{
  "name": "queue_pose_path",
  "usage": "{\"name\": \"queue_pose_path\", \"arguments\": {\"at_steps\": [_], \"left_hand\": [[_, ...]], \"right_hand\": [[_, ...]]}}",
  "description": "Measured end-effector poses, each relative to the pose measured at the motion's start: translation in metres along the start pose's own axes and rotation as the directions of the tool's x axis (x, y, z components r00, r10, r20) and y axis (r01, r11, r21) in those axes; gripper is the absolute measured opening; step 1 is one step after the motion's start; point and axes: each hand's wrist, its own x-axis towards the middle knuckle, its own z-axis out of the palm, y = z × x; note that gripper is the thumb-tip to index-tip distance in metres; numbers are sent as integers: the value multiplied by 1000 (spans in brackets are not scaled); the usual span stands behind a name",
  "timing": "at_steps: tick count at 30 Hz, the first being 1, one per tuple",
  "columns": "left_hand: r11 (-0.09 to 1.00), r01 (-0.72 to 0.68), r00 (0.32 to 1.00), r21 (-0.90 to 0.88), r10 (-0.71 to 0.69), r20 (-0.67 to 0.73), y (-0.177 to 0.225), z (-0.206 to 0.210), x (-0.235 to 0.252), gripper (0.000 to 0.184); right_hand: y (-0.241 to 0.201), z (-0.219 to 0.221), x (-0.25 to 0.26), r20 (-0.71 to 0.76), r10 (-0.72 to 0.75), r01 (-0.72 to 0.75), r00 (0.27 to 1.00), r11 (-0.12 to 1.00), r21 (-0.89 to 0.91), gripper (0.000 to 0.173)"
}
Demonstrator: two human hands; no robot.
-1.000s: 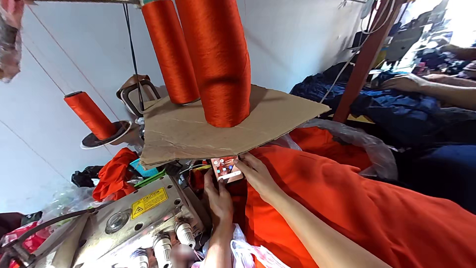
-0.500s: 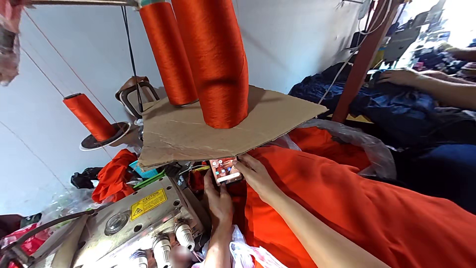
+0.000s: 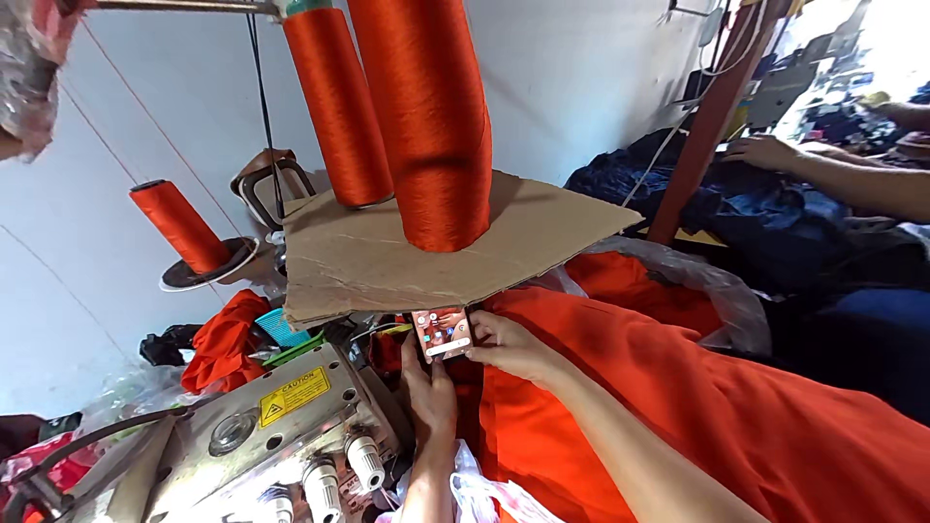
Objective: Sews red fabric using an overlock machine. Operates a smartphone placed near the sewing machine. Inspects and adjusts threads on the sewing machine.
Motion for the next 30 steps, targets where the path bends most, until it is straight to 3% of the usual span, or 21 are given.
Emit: {"name": "queue_pose_path", "arguments": {"at_steps": [18, 30], "left_hand": [[999, -36, 999, 28, 36, -12, -1, 0, -1, 53], [999, -45, 999, 25, 45, -1, -4, -1, 1, 55]], "right_hand": [[3, 11, 3, -85, -40, 33, 996, 996, -81, 52], [3, 14, 4, -115, -57, 47, 992, 995, -85, 45]]}}
